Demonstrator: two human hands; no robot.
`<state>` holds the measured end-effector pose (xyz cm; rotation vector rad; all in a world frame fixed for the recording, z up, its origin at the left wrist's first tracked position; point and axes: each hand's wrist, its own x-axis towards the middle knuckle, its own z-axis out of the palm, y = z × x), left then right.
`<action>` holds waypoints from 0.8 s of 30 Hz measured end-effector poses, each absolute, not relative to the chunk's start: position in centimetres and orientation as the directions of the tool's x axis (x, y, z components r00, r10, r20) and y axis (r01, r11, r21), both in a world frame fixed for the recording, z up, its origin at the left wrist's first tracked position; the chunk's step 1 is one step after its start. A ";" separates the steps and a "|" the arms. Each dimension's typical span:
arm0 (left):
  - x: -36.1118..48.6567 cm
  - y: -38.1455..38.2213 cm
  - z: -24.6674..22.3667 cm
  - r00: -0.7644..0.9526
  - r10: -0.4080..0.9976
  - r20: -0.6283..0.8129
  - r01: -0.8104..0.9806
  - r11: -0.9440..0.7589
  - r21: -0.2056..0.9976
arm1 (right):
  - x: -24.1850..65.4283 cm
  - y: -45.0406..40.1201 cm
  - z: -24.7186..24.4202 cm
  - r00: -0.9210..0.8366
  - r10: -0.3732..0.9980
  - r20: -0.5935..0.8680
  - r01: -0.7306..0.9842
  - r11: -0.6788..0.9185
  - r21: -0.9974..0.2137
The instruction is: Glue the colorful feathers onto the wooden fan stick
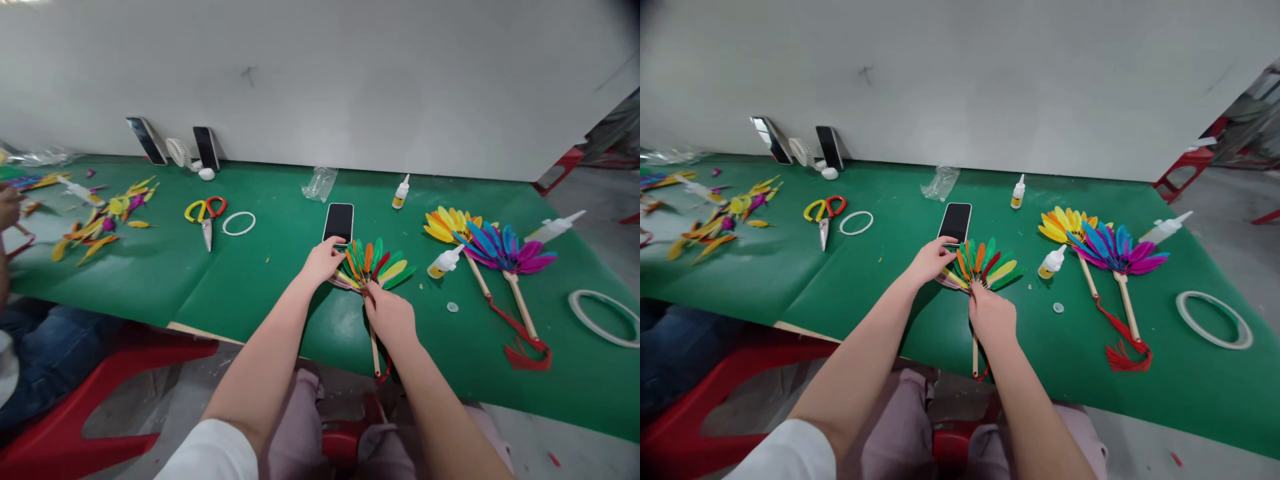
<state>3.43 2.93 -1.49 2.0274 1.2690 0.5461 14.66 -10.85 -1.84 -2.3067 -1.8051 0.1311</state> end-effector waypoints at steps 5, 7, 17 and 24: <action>3.4 2.9 -1.5 0.435 0.901 0.012 0.613 -0.305 0.729 | 14.6 -10.9 -1.9 0.256 0.963 0.089 0.948 -0.232 -0.216; 3.4 2.9 -1.5 0.435 0.901 0.012 0.616 -0.307 0.726 | 14.6 -11.0 -1.9 0.256 0.962 0.097 0.951 -0.233 -0.201; 3.5 3.0 -1.7 0.424 0.905 0.005 0.612 -0.291 0.735 | 14.9 -11.1 -2.2 0.280 0.939 0.201 0.926 -0.209 -0.314; 3.5 3.0 -1.9 0.422 0.905 -0.051 0.583 -0.228 0.780 | 15.2 -11.1 -2.2 0.332 0.919 0.212 0.896 -0.238 -0.375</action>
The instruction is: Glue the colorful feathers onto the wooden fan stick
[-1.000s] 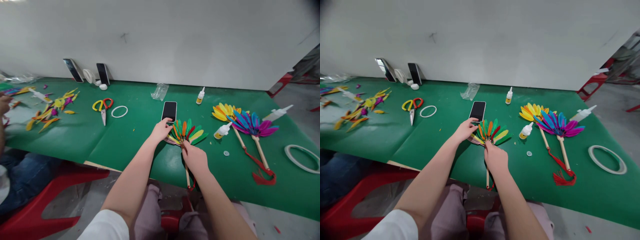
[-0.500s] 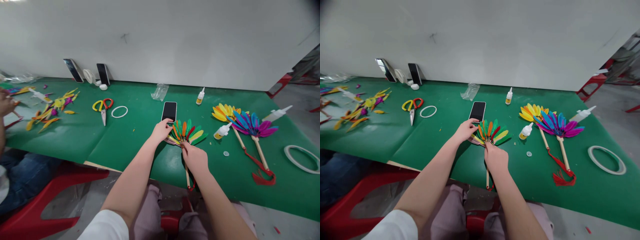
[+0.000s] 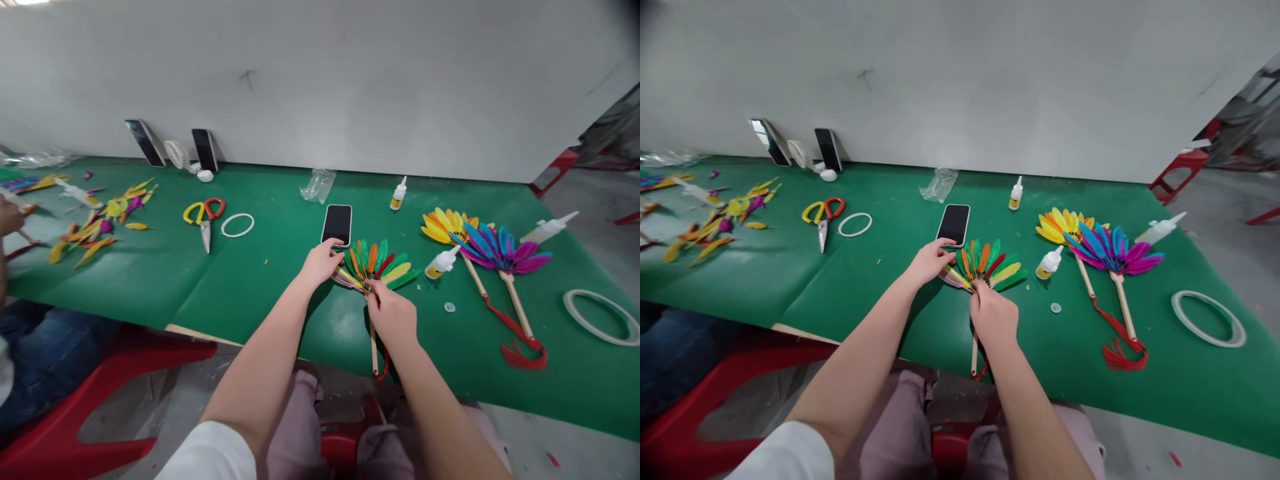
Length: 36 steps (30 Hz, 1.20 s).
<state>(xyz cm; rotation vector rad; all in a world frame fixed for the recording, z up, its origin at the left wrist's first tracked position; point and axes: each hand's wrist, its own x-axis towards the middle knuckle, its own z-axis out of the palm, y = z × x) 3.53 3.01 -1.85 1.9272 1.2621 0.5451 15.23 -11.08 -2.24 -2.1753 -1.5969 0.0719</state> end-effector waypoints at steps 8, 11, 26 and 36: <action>2.4 3.2 -1.2 0.380 0.925 0.026 0.679 -0.298 0.671 | 16.7 -11.6 -1.6 0.444 0.884 0.145 0.725 -0.259 -0.639; 1.9 3.1 -1.1 0.391 0.920 0.006 0.719 -0.310 0.623 | 16.9 -12.8 -1.8 0.425 0.891 0.160 0.714 -0.222 -0.664; 1.8 3.3 -1.4 0.419 0.907 -0.030 0.734 -0.319 0.599 | 13.8 -14.6 -2.2 0.200 0.970 0.136 0.935 -0.148 -0.322; 1.5 2.9 -0.8 0.524 0.845 -0.110 0.681 -0.337 0.651 | 14.2 -15.0 -2.2 0.195 0.974 0.113 0.931 -0.148 -0.335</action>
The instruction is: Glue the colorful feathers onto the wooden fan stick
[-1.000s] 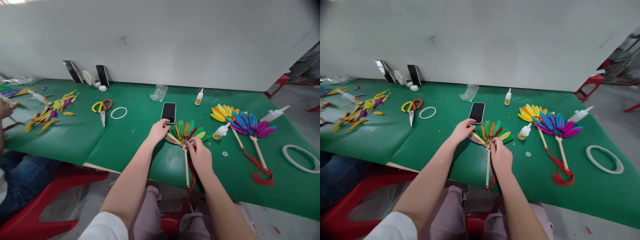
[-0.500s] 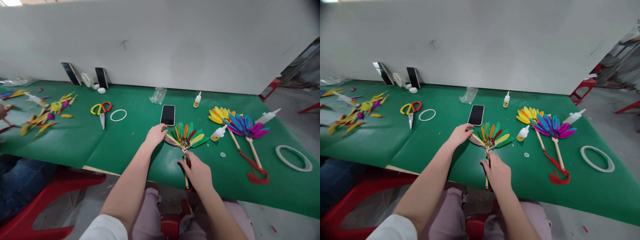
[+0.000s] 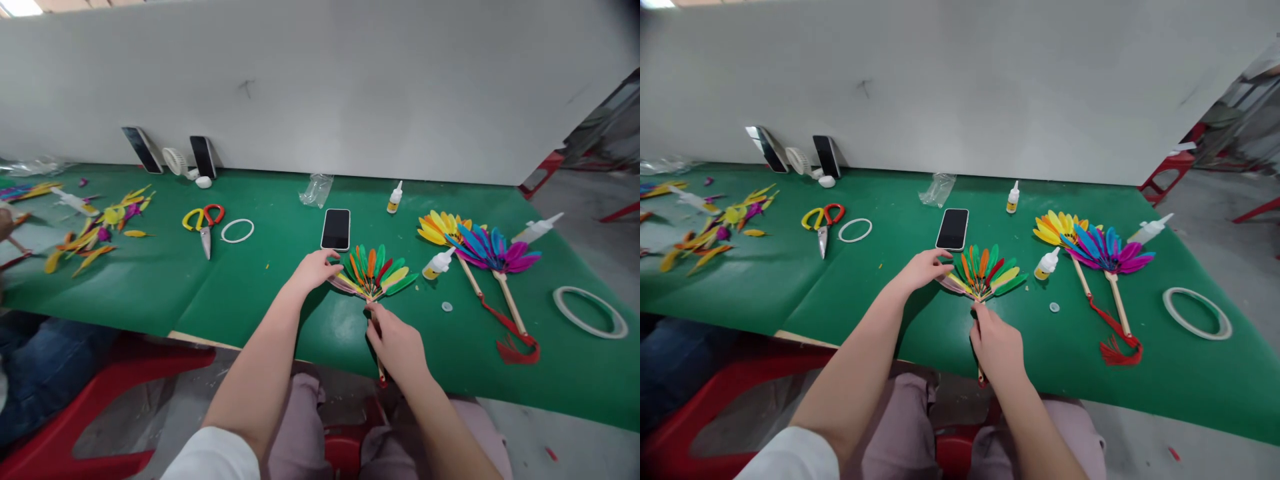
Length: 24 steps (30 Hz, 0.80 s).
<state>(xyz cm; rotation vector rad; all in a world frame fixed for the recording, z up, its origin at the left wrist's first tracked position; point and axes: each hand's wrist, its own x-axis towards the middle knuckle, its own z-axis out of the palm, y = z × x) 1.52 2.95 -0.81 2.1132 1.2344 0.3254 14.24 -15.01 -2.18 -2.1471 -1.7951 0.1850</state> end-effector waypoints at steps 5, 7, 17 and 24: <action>1.2 2.8 -0.6 0.612 0.759 -0.221 0.647 -0.320 0.692 | 14.7 -15.5 -1.4 0.159 0.985 0.060 0.938 -0.131 -0.321; 1.3 2.8 -0.6 0.627 0.744 -0.230 0.633 -0.315 0.707 | 15.2 -15.2 -0.8 0.129 0.992 0.011 0.947 -0.120 -0.299; 1.6 2.7 -0.6 0.595 0.778 -0.201 0.661 -0.331 0.673 | 16.6 -11.2 -0.8 0.151 0.982 0.116 0.942 -0.107 -0.319; 2.2 2.5 -0.8 0.559 0.816 -0.148 0.677 -0.346 0.650 | 15.9 -12.0 -2.4 0.143 0.979 0.142 0.948 -0.094 -0.305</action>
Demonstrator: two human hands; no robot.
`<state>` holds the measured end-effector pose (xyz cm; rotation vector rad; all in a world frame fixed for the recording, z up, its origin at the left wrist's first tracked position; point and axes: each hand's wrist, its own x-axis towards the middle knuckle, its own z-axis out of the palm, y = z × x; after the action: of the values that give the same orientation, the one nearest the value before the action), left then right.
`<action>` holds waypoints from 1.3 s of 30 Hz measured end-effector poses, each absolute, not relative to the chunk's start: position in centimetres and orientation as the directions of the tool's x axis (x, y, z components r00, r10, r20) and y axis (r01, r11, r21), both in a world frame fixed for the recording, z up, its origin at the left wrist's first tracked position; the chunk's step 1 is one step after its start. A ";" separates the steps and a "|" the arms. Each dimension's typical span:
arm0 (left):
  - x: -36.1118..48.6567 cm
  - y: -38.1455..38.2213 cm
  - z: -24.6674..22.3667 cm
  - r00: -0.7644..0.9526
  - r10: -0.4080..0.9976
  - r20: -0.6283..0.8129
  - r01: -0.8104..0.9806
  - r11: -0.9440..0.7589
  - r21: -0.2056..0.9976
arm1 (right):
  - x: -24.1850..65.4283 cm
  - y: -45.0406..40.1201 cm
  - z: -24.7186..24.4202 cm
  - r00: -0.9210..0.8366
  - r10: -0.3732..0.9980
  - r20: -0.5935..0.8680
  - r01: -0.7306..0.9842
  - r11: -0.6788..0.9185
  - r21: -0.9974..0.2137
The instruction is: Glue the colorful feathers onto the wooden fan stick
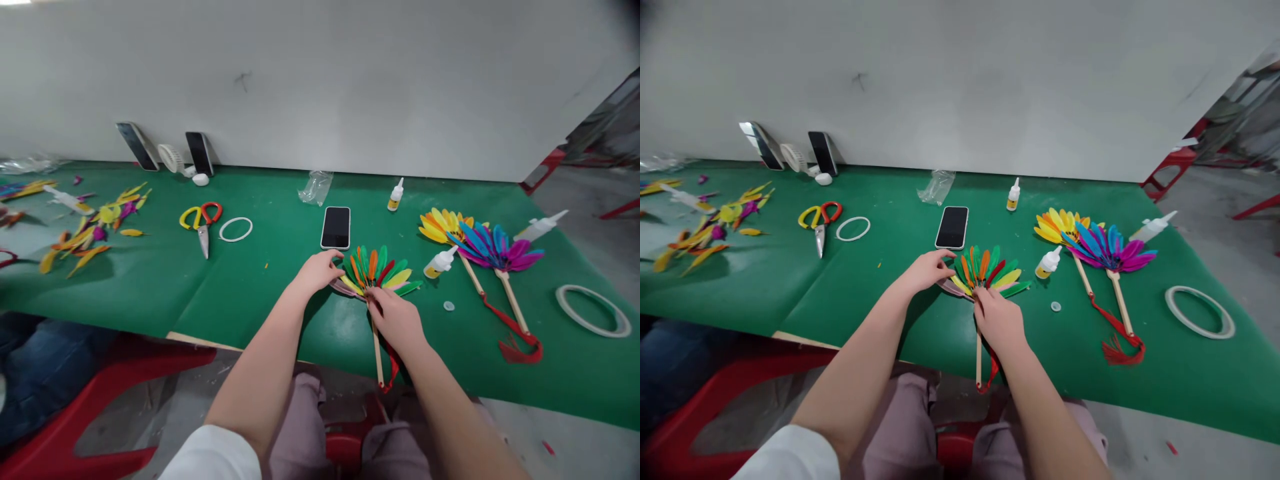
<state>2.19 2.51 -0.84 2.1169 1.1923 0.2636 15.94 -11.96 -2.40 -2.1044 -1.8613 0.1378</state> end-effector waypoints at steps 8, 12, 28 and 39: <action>2.9 2.4 -1.4 0.532 0.843 -0.077 0.679 -0.370 0.634 | 15.9 -11.9 -2.4 0.147 0.978 0.149 0.953 -0.100 -0.285; 3.1 2.5 -1.5 0.535 0.843 -0.062 0.665 -0.374 0.647 | 15.9 -11.9 -2.4 0.140 0.978 0.156 0.956 -0.092 -0.279; 3.2 2.7 -1.9 0.522 0.852 -0.029 0.665 -0.385 0.640 | 15.9 -11.8 -2.5 0.131 0.974 0.187 0.966 -0.083 -0.245; 3.3 2.6 -1.8 0.519 0.855 -0.001 0.660 -0.400 0.636 | 16.0 -11.8 -2.6 0.117 0.973 0.201 0.971 -0.069 -0.231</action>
<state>3.28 2.64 -1.75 2.1823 1.2291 0.4410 16.02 -11.76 -2.62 -2.0952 -1.9038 0.0094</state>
